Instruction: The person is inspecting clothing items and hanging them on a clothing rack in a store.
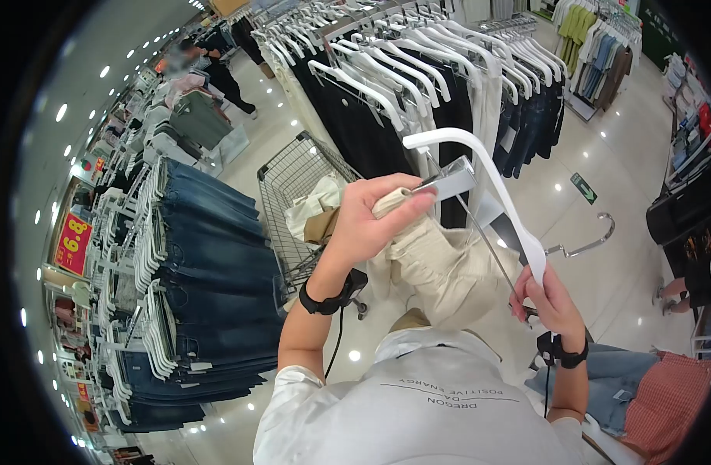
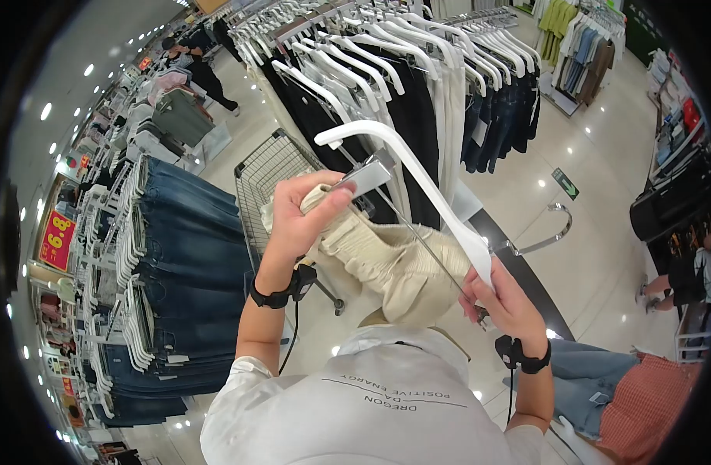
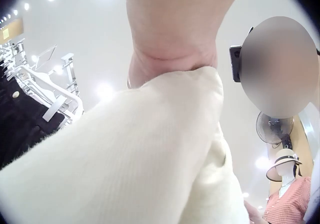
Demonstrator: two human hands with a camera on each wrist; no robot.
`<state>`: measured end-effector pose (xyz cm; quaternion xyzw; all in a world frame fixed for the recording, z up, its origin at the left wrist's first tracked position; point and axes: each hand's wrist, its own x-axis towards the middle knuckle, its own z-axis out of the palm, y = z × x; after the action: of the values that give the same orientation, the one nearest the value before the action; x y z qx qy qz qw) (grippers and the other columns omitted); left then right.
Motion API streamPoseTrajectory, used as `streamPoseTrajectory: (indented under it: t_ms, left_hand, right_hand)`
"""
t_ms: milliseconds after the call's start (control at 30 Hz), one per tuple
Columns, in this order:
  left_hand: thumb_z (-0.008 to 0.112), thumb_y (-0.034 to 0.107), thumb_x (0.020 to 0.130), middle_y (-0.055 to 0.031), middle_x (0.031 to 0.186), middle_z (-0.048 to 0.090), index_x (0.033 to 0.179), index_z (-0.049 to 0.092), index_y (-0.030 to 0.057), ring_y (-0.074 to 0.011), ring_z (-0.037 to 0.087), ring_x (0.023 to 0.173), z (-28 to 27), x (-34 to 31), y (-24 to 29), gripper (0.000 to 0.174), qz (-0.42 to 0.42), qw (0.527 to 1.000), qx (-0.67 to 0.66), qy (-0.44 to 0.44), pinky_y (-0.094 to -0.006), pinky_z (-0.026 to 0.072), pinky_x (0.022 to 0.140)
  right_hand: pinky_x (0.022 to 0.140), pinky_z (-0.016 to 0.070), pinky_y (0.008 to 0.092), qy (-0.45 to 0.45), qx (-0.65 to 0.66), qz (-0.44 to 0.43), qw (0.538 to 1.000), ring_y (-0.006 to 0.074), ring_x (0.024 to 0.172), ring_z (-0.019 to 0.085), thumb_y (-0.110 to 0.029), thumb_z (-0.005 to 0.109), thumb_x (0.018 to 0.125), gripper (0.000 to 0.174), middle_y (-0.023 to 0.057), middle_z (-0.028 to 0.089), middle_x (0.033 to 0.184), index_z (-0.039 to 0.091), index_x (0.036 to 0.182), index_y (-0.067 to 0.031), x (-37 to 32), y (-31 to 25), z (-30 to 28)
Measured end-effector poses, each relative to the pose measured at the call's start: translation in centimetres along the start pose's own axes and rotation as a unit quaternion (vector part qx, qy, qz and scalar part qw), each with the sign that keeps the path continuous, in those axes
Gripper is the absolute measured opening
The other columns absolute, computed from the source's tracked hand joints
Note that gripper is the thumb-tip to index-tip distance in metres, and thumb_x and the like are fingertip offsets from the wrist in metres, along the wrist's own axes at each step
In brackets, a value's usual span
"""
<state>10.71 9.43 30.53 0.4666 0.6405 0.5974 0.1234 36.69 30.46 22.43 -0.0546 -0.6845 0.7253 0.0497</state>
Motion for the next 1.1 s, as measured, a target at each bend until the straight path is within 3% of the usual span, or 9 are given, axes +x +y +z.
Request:
streamPoseTrajectory:
  t_ms: [133,267,333,433,567,667,733,833,1100]
  left_hand:
    - [0.072,0.012,0.094,-0.0006,0.075,0.070,0.109,0.075,-0.0009,-0.0008,0.055,0.066,-0.6,0.9,0.4,0.020,-0.004,0.999,0.014,-0.031,-0.0190,0.0435,0.058]
    - [0.073,0.009,0.092,-0.0026,0.070,0.070,0.110,0.076,-0.0007,-0.0007,0.054,0.060,-1.2,1.8,0.5,0.021,0.012,0.999,-0.003,-0.040,-0.0191,0.0423,0.054]
    - [0.074,0.007,0.090,-0.0059,0.070,0.072,0.112,0.075,-0.0013,-0.0011,0.055,0.056,-1.6,2.4,0.1,0.023,0.082,0.996,0.024,-0.040,-0.0194,0.0424,0.052]
    - [0.075,0.005,0.088,-0.0095,0.068,0.071,0.111,0.075,-0.0019,-0.0041,0.057,0.052,-2.4,3.1,-0.3,0.025,0.102,0.993,0.042,-0.053,-0.0204,0.0430,0.050]
    - [0.076,0.001,0.082,-0.0065,0.061,0.068,0.106,0.078,-0.0003,-0.0085,0.055,0.044,-3.3,3.6,-1.6,0.024,0.158,0.985,0.060,-0.044,-0.0224,0.0387,0.046]
    - [0.078,0.004,0.082,-0.0122,0.065,0.068,0.108,0.077,-0.0002,-0.0165,0.059,0.044,-4.0,3.8,-1.8,0.027,0.175,0.979,0.075,-0.078,-0.0239,0.0427,0.045]
    - [0.079,0.004,0.080,-0.0117,0.063,0.067,0.110,0.076,0.0011,-0.0171,0.056,0.042,-4.3,4.0,-2.1,0.030,0.189,0.976,0.073,-0.083,-0.0252,0.0416,0.043]
    - [0.079,0.004,0.080,-0.0104,0.060,0.065,0.112,0.076,0.0019,-0.0169,0.055,0.041,-4.8,4.2,-3.0,0.033,0.211,0.970,0.078,-0.096,-0.0254,0.0409,0.043]
    - [0.075,0.006,0.086,-0.0089,0.063,0.069,0.105,0.077,-0.0008,-0.0142,0.063,0.048,-6.6,3.6,-5.6,0.020,0.141,0.989,0.018,-0.043,-0.0235,0.0433,0.047]
  right_hand:
    - [0.062,0.0462,0.0280,-0.005,-0.053,0.021,0.998,0.0121,0.063,0.055,-0.013,0.042,0.107,0.015,0.0058,0.059,0.074,0.050,0.109,-0.0009,1.4,-0.3,0.1]
    - [0.065,0.0471,0.0287,0.110,-0.199,0.024,0.973,0.0160,0.067,0.058,-0.017,0.055,0.104,0.018,0.0068,0.065,0.081,0.061,0.102,0.0007,3.4,-0.7,-0.1]
    - [0.063,0.0459,0.0296,0.183,-0.356,-0.060,0.914,0.0193,0.066,0.057,-0.018,0.065,0.098,0.018,0.0075,0.066,0.080,0.064,0.094,0.0003,4.5,-0.9,-0.1]
    - [0.060,0.0436,0.0315,0.272,-0.365,-0.043,0.889,0.0227,0.066,0.057,-0.016,0.074,0.090,0.018,0.0094,0.066,0.080,0.066,0.089,0.0005,5.6,-3.5,2.3]
    - [0.066,0.0486,0.0319,0.184,-0.495,-0.052,0.848,0.0169,0.082,0.065,-0.009,0.078,0.083,0.021,0.0102,0.068,0.091,0.068,0.099,-0.0003,5.2,-4.8,1.7]
    - [0.068,0.0498,0.0322,0.226,-0.461,-0.050,0.857,0.0194,0.088,0.066,-0.014,0.087,0.074,0.035,0.0136,0.067,0.100,0.069,0.102,-0.0009,6.8,-7.3,3.9]
    - [0.077,0.0516,0.0309,0.243,-0.289,-0.220,0.900,0.0163,0.095,0.065,-0.012,0.089,0.071,0.046,0.0125,0.066,0.110,0.069,0.111,0.0003,10.7,-10.5,6.6]
    - [0.082,0.0508,0.0284,0.130,-0.084,-0.180,0.971,0.0152,0.098,0.063,-0.002,0.085,0.075,0.046,0.0098,0.064,0.115,0.068,0.117,0.0027,13.3,-9.7,7.1]
    - [0.064,0.0486,0.0221,0.137,-0.009,-0.136,0.981,0.0105,0.081,0.062,0.013,0.072,0.081,0.036,0.0097,0.063,0.112,0.067,0.117,0.0078,16.7,-6.9,8.2]
